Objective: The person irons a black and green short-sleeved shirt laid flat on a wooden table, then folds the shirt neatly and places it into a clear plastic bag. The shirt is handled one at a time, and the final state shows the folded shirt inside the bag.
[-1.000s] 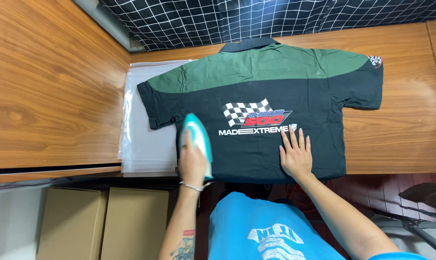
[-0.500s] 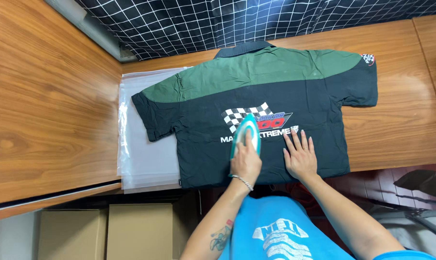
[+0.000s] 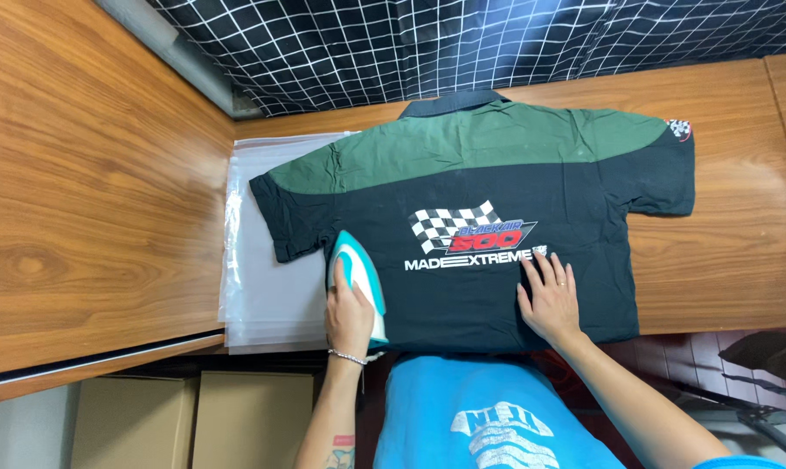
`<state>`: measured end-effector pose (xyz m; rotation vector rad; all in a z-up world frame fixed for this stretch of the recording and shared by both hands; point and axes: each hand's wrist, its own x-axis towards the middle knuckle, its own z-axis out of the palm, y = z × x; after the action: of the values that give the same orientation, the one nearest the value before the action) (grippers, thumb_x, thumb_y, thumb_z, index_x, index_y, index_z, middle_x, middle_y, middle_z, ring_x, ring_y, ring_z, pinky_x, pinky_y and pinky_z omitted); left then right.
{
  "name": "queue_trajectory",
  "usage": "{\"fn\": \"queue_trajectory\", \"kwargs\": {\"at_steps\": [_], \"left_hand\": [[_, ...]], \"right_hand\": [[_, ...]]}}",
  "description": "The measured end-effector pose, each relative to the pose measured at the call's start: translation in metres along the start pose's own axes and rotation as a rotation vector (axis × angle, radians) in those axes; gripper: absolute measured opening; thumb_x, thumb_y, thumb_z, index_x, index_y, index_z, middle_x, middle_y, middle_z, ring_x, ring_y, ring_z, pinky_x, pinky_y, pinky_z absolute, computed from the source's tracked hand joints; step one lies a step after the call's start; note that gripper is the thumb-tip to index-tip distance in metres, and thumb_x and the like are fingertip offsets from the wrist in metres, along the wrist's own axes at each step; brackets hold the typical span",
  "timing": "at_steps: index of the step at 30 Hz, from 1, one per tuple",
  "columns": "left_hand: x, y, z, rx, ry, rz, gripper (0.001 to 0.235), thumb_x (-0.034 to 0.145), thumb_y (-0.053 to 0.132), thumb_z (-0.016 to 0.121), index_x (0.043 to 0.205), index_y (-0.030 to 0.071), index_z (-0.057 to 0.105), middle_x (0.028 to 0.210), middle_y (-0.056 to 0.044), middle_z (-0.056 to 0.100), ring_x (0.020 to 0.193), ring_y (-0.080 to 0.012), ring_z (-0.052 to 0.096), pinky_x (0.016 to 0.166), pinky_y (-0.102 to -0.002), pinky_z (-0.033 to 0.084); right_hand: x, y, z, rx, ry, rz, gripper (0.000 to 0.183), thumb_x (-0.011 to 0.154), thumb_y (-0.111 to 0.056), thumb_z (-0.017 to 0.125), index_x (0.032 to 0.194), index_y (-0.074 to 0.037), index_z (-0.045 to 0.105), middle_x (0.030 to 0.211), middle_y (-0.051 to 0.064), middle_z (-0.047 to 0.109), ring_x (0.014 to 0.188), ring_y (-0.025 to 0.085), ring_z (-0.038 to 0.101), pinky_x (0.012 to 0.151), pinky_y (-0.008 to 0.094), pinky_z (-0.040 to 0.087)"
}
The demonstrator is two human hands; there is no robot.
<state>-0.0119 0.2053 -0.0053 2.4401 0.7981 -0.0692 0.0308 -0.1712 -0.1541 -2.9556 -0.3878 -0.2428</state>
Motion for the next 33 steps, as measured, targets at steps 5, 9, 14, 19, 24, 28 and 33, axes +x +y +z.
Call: {"fn": "queue_trajectory", "kwargs": {"at_steps": [5, 9, 14, 19, 24, 28, 33], "left_hand": [[-0.004, 0.089, 0.011, -0.046, -0.076, 0.163, 0.057, 0.098, 0.014, 0.044, 0.155, 0.016, 0.034, 0.108, -0.026, 0.064, 0.095, -0.0495, 0.07, 0.075, -0.057, 0.059], [-0.007, 0.174, 0.017, -0.081, -0.196, 0.32, 0.057, 0.097, 0.011, 0.045, 0.153, 0.016, 0.035, 0.116, -0.026, 0.061, 0.094, -0.0511, 0.07, 0.077, -0.059, 0.06], [0.01, 0.186, 0.07, -0.047, -0.332, 0.324, 0.056, 0.101, 0.013, 0.041, 0.156, 0.018, 0.029, 0.114, -0.024, 0.061, 0.094, -0.0504, 0.07, 0.075, -0.058, 0.06], [0.014, 0.184, 0.052, 0.003, -0.387, 0.223, 0.063, 0.098, 0.008, 0.047, 0.157, 0.016, 0.027, 0.117, -0.025, 0.06, 0.1, -0.0498, 0.069, 0.078, -0.059, 0.058], [0.037, 0.133, 0.042, 0.147, -0.261, 0.069, 0.062, 0.097, 0.009, 0.041, 0.157, 0.018, 0.027, 0.12, -0.021, 0.059, 0.1, -0.0489, 0.07, 0.084, -0.059, 0.059], [0.061, 0.072, 0.025, 0.151, -0.097, 0.003, 0.058, 0.099, 0.012, 0.043, 0.155, 0.018, 0.031, 0.109, -0.021, 0.062, 0.096, -0.0477, 0.071, 0.082, -0.057, 0.06], [0.085, 0.022, 0.004, 0.062, 0.064, -0.109, 0.054, 0.103, 0.021, 0.039, 0.157, 0.02, 0.03, 0.111, -0.024, 0.063, 0.101, -0.0498, 0.068, 0.084, -0.059, 0.057]], "right_hand": [[0.066, -0.003, -0.02, 0.038, 0.126, -0.015, 0.057, 0.098, -0.032, 0.055, 0.152, -0.016, 0.05, 0.15, 0.01, 0.048, 0.144, 0.034, 0.043, 0.121, 0.053, 0.033], [0.107, -0.007, -0.011, 0.048, 0.009, -0.007, 0.058, 0.103, -0.036, 0.047, 0.159, -0.02, 0.042, 0.166, 0.012, 0.036, 0.154, 0.04, 0.029, 0.124, 0.059, 0.021], [0.108, -0.006, 0.008, 0.039, -0.057, 0.039, 0.059, 0.105, -0.041, 0.04, 0.162, -0.028, 0.035, 0.171, 0.006, 0.028, 0.158, 0.035, 0.018, 0.128, 0.057, 0.011], [0.106, -0.007, 0.012, 0.032, -0.025, 0.046, 0.058, 0.105, -0.042, 0.039, 0.161, -0.03, 0.036, 0.171, 0.003, 0.028, 0.159, 0.032, 0.018, 0.129, 0.054, 0.009], [0.107, -0.008, 0.007, 0.024, -0.039, 0.056, 0.057, 0.105, -0.043, 0.039, 0.16, -0.03, 0.039, 0.17, 0.003, 0.031, 0.159, 0.033, 0.02, 0.129, 0.055, 0.009], [0.108, -0.005, 0.011, 0.047, -0.074, 0.069, 0.06, 0.104, -0.044, 0.037, 0.162, -0.032, 0.034, 0.171, 0.002, 0.027, 0.16, 0.032, 0.016, 0.129, 0.055, 0.007], [0.106, -0.002, 0.016, 0.054, -0.069, 0.064, 0.059, 0.104, -0.044, 0.037, 0.162, -0.032, 0.034, 0.172, 0.002, 0.026, 0.16, 0.033, 0.014, 0.129, 0.056, 0.006]]}}
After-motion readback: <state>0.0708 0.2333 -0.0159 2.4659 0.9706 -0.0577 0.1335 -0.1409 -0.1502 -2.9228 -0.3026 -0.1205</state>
